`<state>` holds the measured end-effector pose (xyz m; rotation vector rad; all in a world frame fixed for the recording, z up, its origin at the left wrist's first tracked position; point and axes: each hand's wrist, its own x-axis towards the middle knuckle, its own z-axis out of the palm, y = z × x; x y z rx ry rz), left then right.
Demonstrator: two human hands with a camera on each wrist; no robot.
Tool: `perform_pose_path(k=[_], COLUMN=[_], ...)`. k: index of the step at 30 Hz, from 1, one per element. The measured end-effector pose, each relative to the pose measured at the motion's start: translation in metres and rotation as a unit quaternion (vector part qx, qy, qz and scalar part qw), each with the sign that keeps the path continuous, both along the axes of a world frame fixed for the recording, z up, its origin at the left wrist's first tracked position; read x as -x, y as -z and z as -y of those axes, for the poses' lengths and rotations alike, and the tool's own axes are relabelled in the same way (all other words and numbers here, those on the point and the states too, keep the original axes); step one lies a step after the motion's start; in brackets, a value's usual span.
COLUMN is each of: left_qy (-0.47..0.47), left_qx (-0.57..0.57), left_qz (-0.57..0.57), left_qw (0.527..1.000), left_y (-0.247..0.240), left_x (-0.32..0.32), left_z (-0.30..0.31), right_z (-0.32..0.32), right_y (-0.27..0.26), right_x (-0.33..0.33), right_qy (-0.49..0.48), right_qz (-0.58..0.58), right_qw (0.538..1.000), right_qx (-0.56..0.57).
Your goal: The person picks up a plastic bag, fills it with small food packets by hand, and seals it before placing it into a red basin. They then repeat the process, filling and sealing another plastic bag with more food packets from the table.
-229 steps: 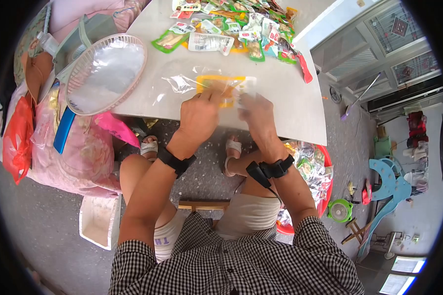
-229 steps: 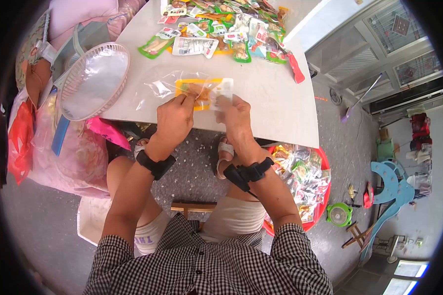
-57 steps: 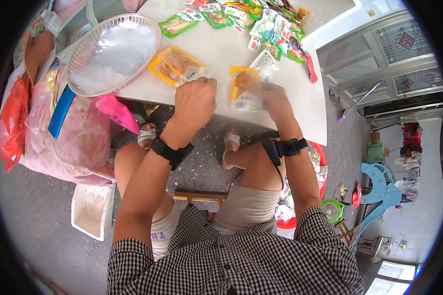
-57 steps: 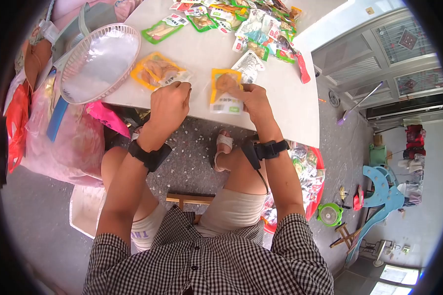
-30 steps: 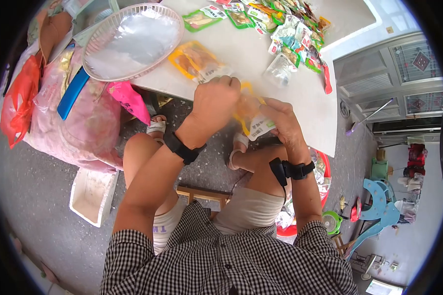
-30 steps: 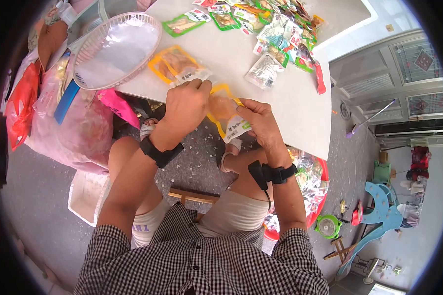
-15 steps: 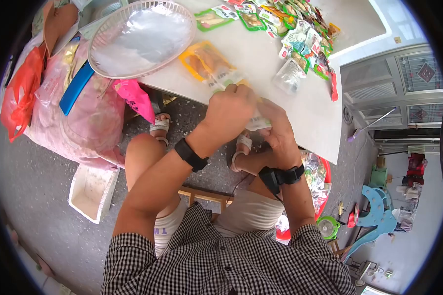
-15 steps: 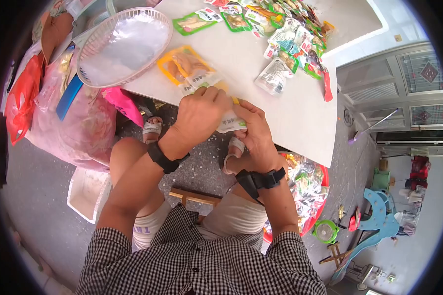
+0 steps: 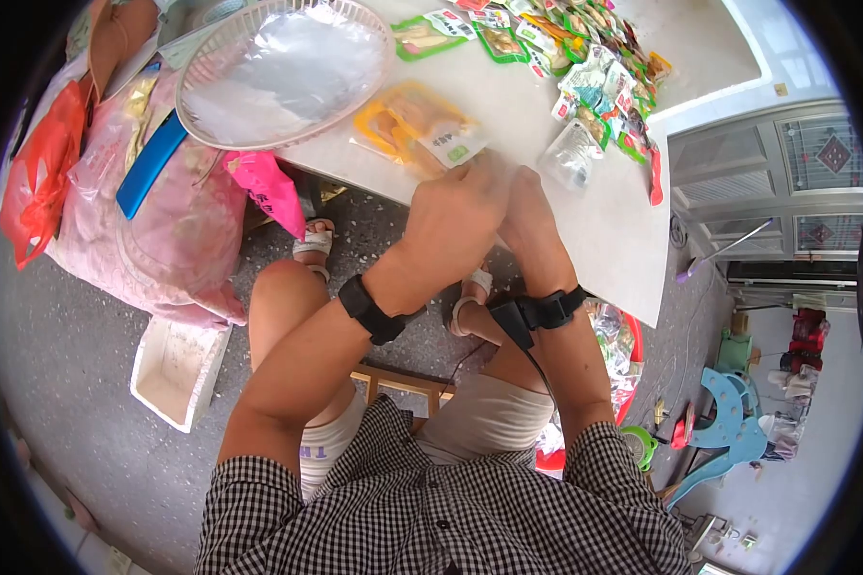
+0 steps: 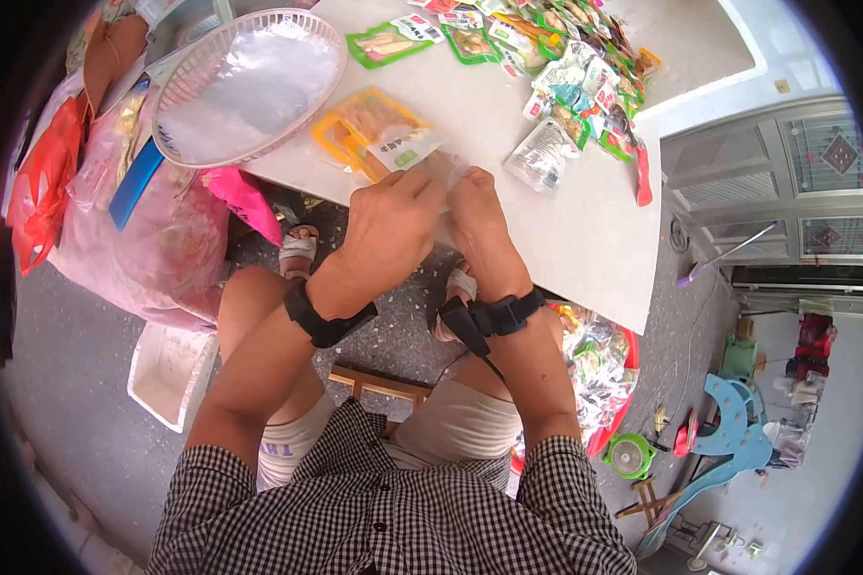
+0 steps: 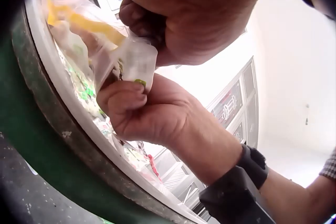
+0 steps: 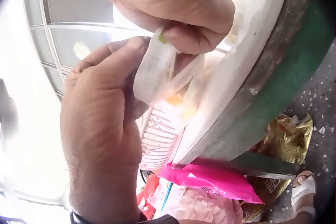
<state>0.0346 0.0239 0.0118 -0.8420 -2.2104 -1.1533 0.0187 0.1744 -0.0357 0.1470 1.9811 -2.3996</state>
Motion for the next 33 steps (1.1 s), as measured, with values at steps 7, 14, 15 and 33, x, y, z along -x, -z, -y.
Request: perform_pose_path(k=[7, 14, 15, 33], left_qy=[-0.023, -0.009, -0.014, 0.04], left_qx=[0.035, 0.028, 0.014, -0.029], left_qz=[0.023, -0.019, -0.027, 0.025], left_qw=[0.999, 0.999, 0.999, 0.998], left_y=[-0.001, 0.007, 0.01, -0.033], left_x=[0.005, 0.002, 0.003, 0.026], left_z=[0.009, 0.003, 0.001, 0.012], right_z=[0.03, -0.002, 0.001, -0.024], right_y=[-0.055, 0.02, 0.016, -0.064], right_x=[-0.043, -0.002, 0.003, -0.018], right_qy=[0.044, -0.045, -0.037, -0.004], right_qz=[0.142, -0.236, -0.279, -0.19], right_qw=[0.958, 0.805, 0.74, 0.913], right_qx=[0.244, -0.542, -0.611, -0.36])
